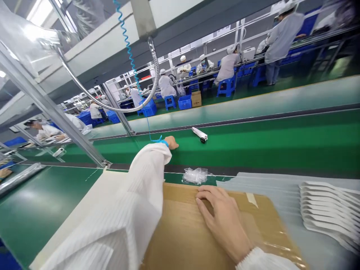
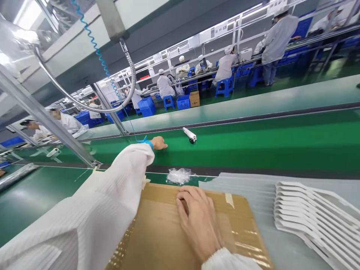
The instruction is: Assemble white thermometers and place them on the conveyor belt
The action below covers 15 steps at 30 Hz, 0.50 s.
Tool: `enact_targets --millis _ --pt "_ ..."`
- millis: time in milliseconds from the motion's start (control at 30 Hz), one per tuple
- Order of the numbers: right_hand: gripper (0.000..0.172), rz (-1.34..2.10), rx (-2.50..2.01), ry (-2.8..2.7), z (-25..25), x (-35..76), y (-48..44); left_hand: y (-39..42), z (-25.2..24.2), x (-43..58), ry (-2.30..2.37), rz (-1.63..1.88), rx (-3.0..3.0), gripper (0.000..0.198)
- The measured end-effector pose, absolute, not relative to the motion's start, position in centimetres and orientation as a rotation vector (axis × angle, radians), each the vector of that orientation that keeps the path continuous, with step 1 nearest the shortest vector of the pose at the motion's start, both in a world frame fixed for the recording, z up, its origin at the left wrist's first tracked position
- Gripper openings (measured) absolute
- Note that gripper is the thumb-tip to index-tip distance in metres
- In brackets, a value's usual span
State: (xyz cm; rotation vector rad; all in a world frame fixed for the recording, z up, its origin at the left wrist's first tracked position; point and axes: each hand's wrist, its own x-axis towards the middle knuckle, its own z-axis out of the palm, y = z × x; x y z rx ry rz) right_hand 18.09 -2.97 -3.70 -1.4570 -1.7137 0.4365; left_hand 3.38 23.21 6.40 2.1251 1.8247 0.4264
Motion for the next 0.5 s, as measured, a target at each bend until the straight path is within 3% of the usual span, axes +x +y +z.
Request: enact_targets --millis 233,500 --pt "0.017 0.507 -1.489 -1.711 -2.3 17.7 -3.5 23.4 2.6 14.8 1.814 0.419 2.091 0.042" --pt "0.018 0.513 -1.447 -1.701 -2.5 18.0 -3.2 21.2 4.5 9.8 1.796 0.668 1.886 0.023"
